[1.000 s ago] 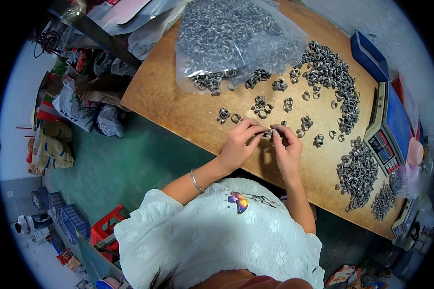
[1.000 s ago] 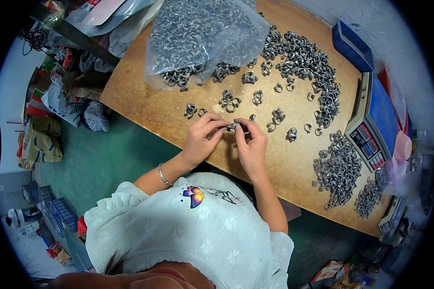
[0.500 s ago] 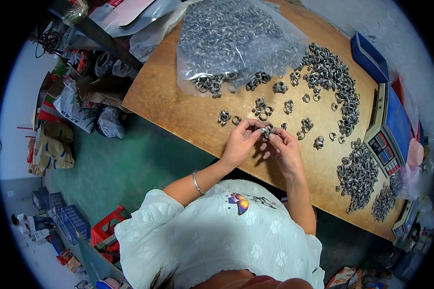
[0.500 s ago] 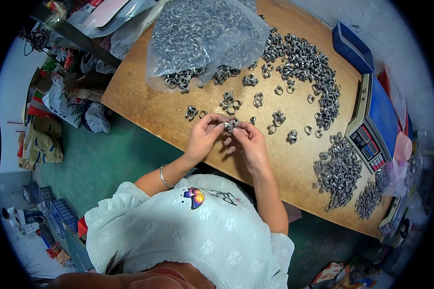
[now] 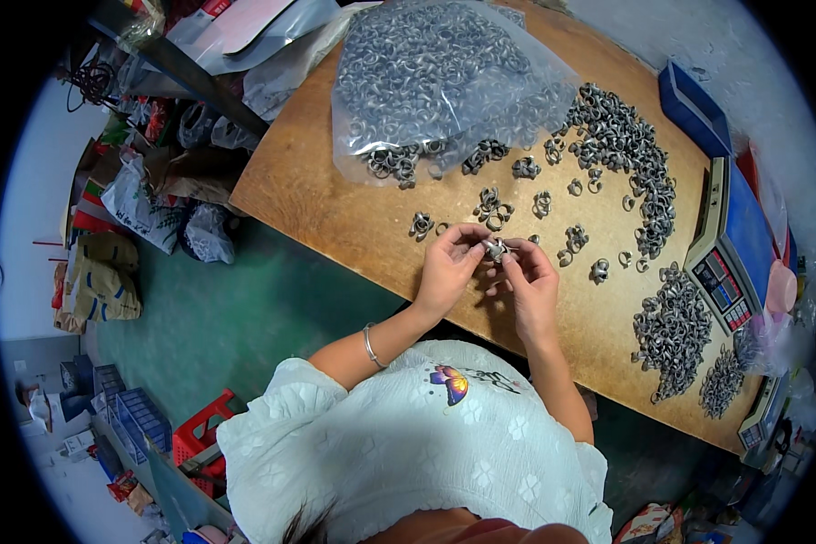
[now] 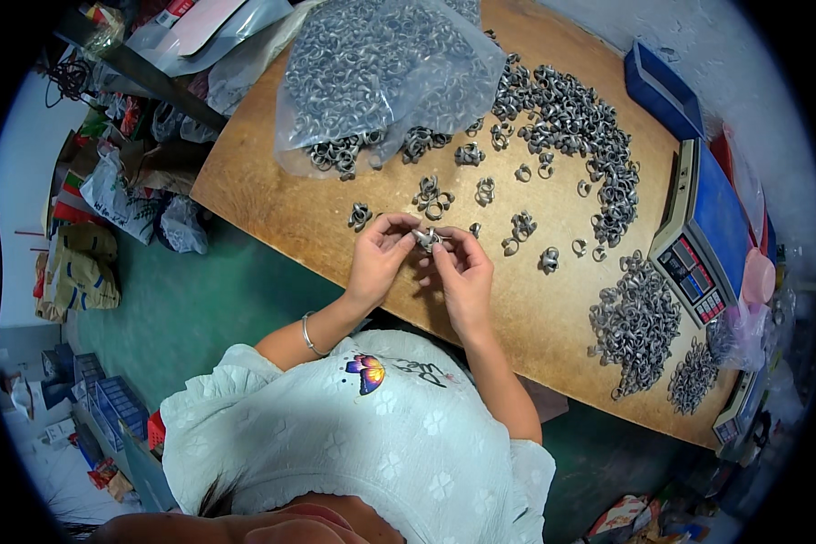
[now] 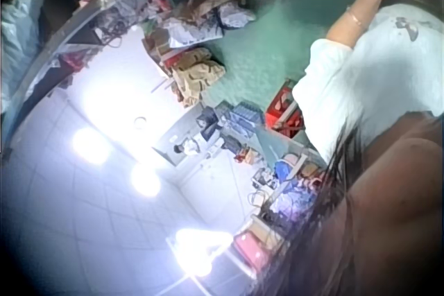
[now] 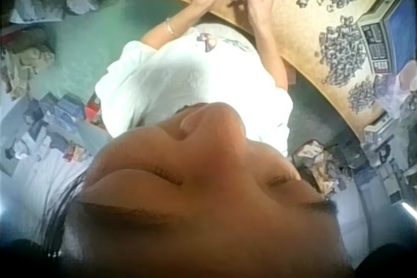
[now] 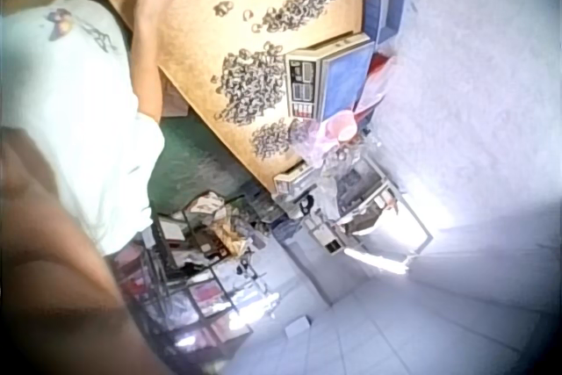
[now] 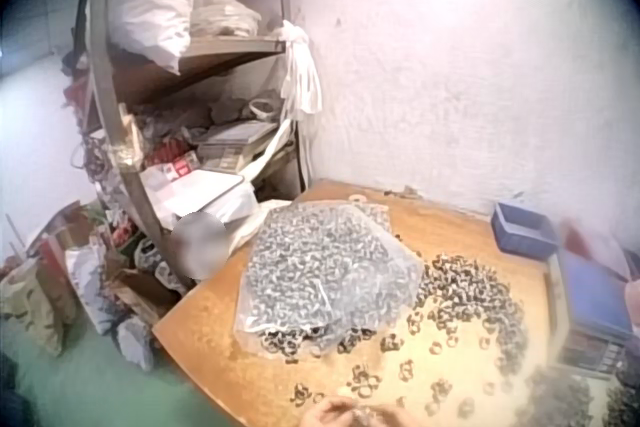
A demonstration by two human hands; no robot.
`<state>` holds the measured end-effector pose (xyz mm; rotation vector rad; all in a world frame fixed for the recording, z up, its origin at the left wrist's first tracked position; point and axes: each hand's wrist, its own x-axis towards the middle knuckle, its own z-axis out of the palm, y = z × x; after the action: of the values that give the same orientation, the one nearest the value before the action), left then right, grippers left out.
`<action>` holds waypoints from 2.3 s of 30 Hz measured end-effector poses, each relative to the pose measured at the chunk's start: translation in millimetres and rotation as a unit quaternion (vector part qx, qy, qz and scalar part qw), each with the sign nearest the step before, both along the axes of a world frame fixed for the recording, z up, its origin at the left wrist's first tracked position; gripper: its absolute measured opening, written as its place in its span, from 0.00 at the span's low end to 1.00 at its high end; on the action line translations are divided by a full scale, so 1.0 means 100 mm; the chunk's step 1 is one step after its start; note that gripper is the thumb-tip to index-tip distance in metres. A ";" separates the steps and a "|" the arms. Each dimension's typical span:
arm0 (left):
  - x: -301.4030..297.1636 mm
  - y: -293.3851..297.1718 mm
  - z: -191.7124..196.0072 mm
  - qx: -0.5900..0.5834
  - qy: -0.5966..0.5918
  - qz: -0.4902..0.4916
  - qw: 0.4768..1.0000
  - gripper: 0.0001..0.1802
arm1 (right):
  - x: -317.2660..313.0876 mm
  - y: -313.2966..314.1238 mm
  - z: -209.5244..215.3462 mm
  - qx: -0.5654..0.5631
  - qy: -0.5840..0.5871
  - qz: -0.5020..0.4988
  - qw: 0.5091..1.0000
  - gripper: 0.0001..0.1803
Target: The person sorts small metal rings on a wooden table by hand, taking them from a plastic bag and spreading them across the workspace near a digital scale.
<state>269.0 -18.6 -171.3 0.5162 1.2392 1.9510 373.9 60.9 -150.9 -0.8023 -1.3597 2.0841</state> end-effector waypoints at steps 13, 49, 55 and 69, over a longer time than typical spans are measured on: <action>-0.12 0.06 -0.09 -0.013 0.131 -0.017 0.991 0.13 | 0.03 0.14 -0.05 -0.099 -0.003 0.010 0.995 0.08; -0.02 -0.02 0.09 0.092 0.423 0.029 0.901 0.09 | 0.18 0.17 0.00 -0.143 0.052 0.091 0.984 0.09; -0.09 -0.01 0.14 0.076 0.363 -0.027 0.928 0.09 | 0.18 0.05 0.05 0.062 0.026 0.008 0.998 0.08; -0.23 0.01 0.14 -0.098 -0.018 -0.083 0.991 0.10 | 0.33 0.14 -0.12 -0.120 0.033 0.007 0.992 0.09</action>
<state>246.2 -17.3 -157.0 0.4666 1.3063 1.6715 406.4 75.1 -163.1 -0.8147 -1.0957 2.2930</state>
